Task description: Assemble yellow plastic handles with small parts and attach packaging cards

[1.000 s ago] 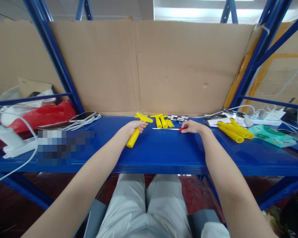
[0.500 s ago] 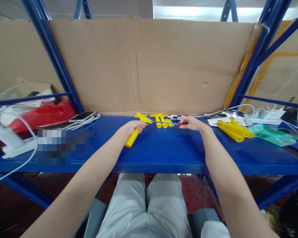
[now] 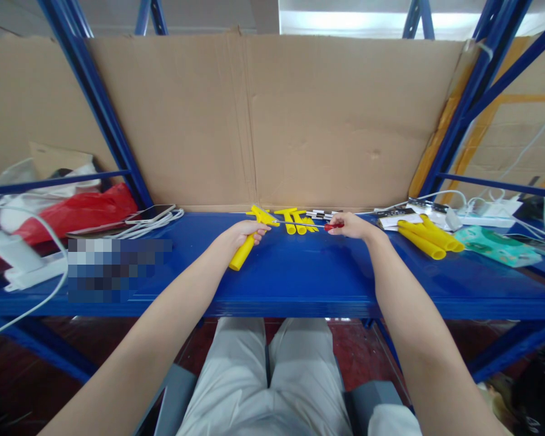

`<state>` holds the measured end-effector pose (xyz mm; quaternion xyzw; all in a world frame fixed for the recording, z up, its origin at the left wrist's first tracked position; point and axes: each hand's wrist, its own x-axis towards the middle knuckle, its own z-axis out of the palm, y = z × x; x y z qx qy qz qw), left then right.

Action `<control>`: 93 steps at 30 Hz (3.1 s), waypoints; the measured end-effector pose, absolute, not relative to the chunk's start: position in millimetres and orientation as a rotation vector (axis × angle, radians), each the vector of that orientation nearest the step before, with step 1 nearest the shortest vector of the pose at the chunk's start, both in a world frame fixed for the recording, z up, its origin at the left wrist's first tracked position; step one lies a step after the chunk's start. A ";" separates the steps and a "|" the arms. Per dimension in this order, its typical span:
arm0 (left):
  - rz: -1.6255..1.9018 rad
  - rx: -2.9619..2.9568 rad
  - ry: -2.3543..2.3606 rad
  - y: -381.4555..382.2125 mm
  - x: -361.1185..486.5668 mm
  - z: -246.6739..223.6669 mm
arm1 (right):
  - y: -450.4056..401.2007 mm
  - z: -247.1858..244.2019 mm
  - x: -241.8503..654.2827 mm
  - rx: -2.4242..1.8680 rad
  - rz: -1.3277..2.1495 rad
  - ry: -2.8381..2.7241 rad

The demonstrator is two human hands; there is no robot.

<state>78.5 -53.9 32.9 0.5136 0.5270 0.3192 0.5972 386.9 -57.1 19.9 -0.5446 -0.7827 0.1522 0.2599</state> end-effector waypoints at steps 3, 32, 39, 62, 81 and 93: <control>0.735 1.206 1.234 -54.0 78.7 33.2 | -55.9 19.0 387.9 -1.460 0.388 -2.141; 0.899 1.439 1.512 -56.8 70.3 36.9 | -78.0 35.5 345.8 -1.482 -0.180 -2.350; 0.883 1.507 1.597 -60.0 71.7 38.6 | -75.6 28.7 339.0 -1.571 -0.341 -2.234; 0.890 1.501 1.575 -63.7 71.1 40.7 | -76.4 30.0 338.9 -1.540 -0.206 -2.286; 0.897 1.498 1.575 -60.8 71.2 39.1 | -78.6 31.1 336.7 -1.469 -0.035 -2.327; 0.902 1.500 1.581 -60.4 71.7 38.1 | -76.2 28.3 337.0 -1.473 -0.025 -2.274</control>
